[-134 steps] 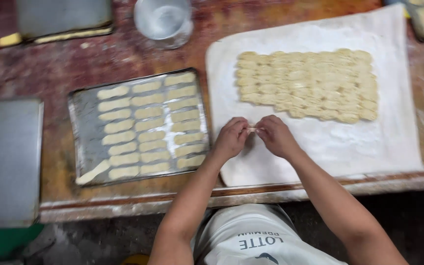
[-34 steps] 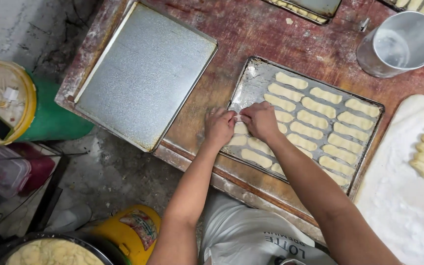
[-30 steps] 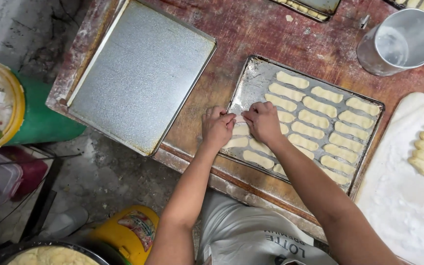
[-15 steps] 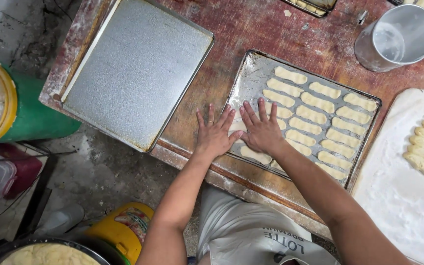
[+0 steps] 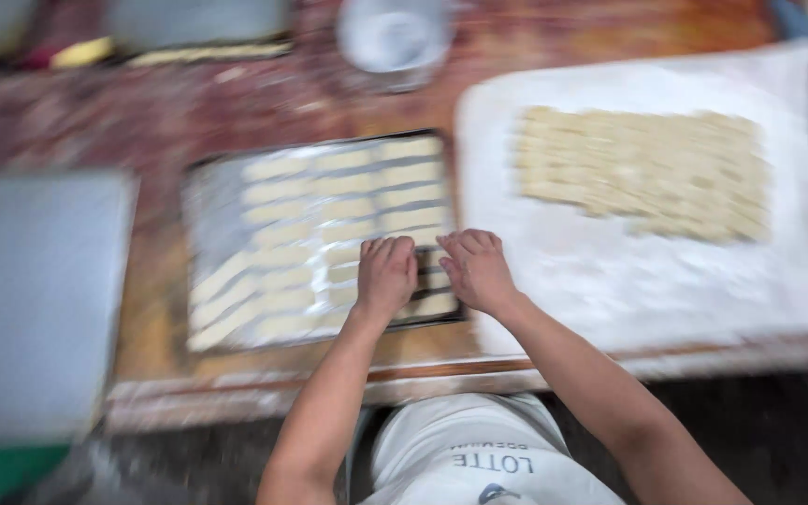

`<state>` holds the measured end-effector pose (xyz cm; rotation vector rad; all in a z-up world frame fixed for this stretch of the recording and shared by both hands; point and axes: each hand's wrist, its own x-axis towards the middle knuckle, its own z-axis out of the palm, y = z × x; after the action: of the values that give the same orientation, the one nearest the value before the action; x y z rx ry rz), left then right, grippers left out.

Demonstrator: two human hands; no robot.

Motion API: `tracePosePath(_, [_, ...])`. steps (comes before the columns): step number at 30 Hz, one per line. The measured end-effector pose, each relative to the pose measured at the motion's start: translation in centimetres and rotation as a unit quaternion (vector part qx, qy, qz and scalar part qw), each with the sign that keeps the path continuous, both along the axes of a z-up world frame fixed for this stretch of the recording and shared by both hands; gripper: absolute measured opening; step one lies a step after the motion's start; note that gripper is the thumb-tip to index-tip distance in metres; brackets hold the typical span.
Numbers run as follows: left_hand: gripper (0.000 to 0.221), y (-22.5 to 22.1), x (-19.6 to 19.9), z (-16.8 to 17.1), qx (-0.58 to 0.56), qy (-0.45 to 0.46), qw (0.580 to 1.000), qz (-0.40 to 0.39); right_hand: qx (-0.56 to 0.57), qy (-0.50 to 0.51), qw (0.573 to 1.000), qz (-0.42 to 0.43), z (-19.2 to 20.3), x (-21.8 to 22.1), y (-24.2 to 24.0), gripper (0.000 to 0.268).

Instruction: The person is picking up small pieces of dough from a large prepared sheet and arranging them in neat rows on a metal baking tray.

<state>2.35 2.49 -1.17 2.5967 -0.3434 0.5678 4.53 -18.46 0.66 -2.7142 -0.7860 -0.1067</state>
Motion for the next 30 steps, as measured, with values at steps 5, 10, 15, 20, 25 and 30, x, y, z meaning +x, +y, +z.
tracePosePath(5, [0.037,-19.2,4.8,3.5,-0.028,0.017,0.989,-0.143,0.001,-0.033,0.986,-0.161,-1.2,0.1,-20.3,0.015])
tracePosePath(10, [0.019,-32.1,7.1,1.0,-0.043,-0.018,0.976,-0.212,-0.087,-0.104,0.958,-0.253,0.6,1.3,-30.5,0.016])
tracePosePath(15, [0.019,-36.8,9.3,-1.2,-0.006,-0.023,0.984,-0.175,-0.094,-0.091,0.969,-0.211,0.5,3.6,-31.5,0.012])
tracePosePath(20, [0.011,-34.2,7.2,-0.8,0.029,0.027,0.972,-0.232,-0.095,-0.093,0.972,-0.195,-0.2,0.0,-31.0,0.008])
tracePosePath(25, [0.016,-29.6,5.4,1.7,-0.012,0.176,0.956,-0.234,-0.051,0.036,0.983,-0.172,4.0,0.0,-27.5,0.009])
tracePosePath(30, [0.012,-21.1,5.6,3.5,-0.556,0.404,0.725,-0.053,0.247,0.300,0.914,-0.118,8.9,4.5,-19.2,0.023])
